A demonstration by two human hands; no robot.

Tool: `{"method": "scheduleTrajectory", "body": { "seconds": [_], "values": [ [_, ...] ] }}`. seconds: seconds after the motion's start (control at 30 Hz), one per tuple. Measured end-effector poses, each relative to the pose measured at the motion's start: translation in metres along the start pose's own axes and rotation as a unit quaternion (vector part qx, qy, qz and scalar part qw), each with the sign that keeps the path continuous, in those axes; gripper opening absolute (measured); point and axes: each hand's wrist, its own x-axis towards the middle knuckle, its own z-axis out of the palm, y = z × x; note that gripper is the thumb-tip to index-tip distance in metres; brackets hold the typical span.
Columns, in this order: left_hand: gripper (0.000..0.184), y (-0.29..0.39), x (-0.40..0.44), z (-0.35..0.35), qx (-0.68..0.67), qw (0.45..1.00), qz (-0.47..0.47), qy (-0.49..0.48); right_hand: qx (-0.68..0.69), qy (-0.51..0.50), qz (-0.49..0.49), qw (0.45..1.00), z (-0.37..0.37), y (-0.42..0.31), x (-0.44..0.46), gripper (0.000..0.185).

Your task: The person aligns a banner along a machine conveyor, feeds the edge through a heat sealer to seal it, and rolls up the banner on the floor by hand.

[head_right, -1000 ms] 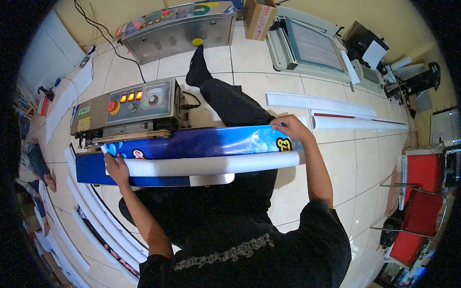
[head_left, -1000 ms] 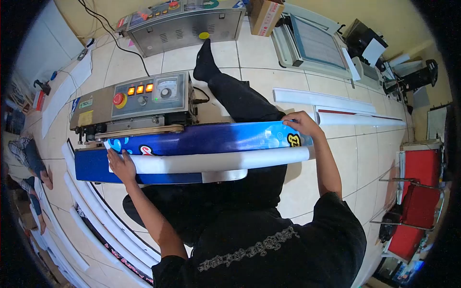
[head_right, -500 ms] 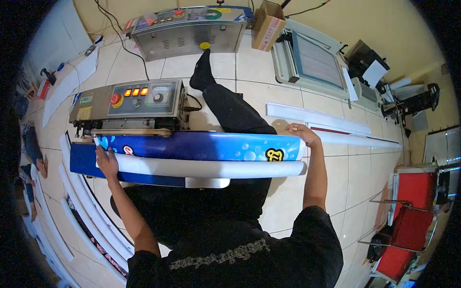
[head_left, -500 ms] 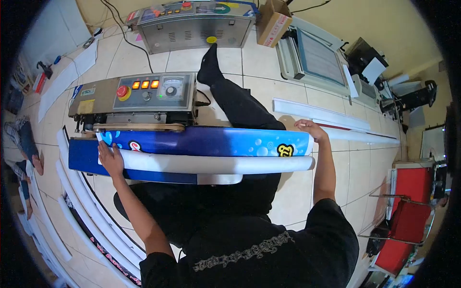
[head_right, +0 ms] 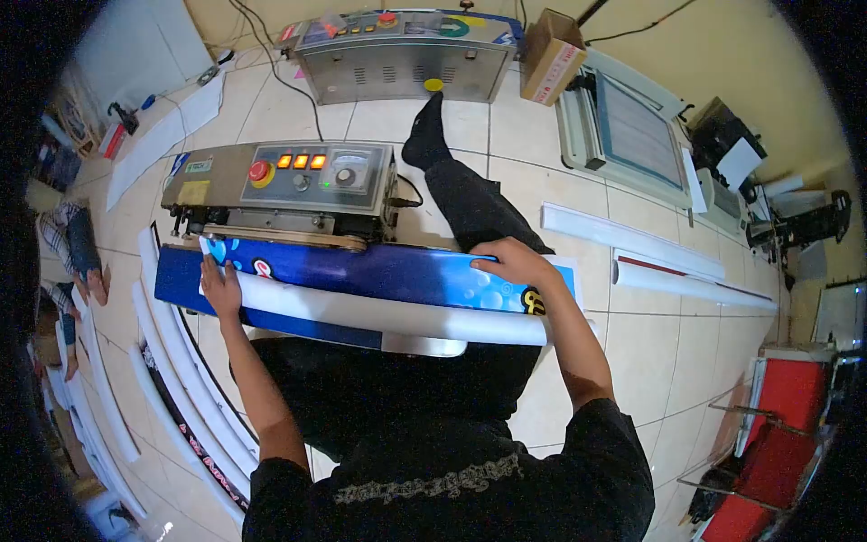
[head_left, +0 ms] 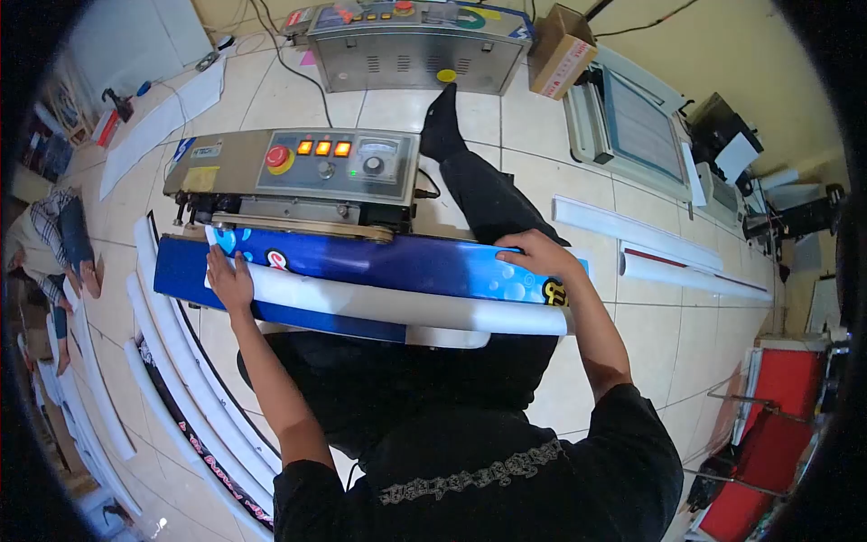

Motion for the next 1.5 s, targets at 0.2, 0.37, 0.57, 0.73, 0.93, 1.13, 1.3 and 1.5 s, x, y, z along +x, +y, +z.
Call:
{"method": "scheduleTrajectory", "body": {
  "seconds": [0.2,0.37,0.57,0.73,0.93,1.13,1.3,1.5],
  "values": [
    [0.063,-0.015,0.008,0.006,0.006,1.000,0.000,0.009,0.024,0.065,0.047,0.996,-0.007,0.000,-0.029,0.022],
    [0.060,-0.030,0.016,0.012,0.021,0.999,0.007,0.028,0.028,0.088,0.077,0.993,-0.011,0.027,-0.062,0.017],
    [0.057,-0.051,0.028,0.018,-0.017,0.999,0.018,0.043,0.100,0.120,0.155,0.976,-0.019,0.057,-0.101,0.018],
    [0.054,-0.059,0.033,0.017,-0.032,0.997,0.024,0.060,0.149,0.123,0.168,0.967,-0.023,0.070,-0.111,0.017],
    [0.053,-0.062,0.042,0.008,-0.037,0.998,0.011,0.055,0.217,0.122,0.167,0.954,-0.022,0.091,-0.117,0.017],
    [0.053,-0.063,0.048,0.001,-0.041,0.998,0.002,0.055,0.264,0.105,0.172,0.943,-0.020,0.097,-0.112,0.019],
    [0.053,-0.086,0.058,0.013,-0.062,0.996,0.019,0.060,0.258,0.104,0.192,0.941,-0.019,0.098,-0.107,0.018],
    [0.055,-0.089,0.063,0.007,-0.035,0.998,0.000,0.052,0.286,0.091,0.219,0.928,-0.019,0.102,-0.102,0.021]
  ]
}}
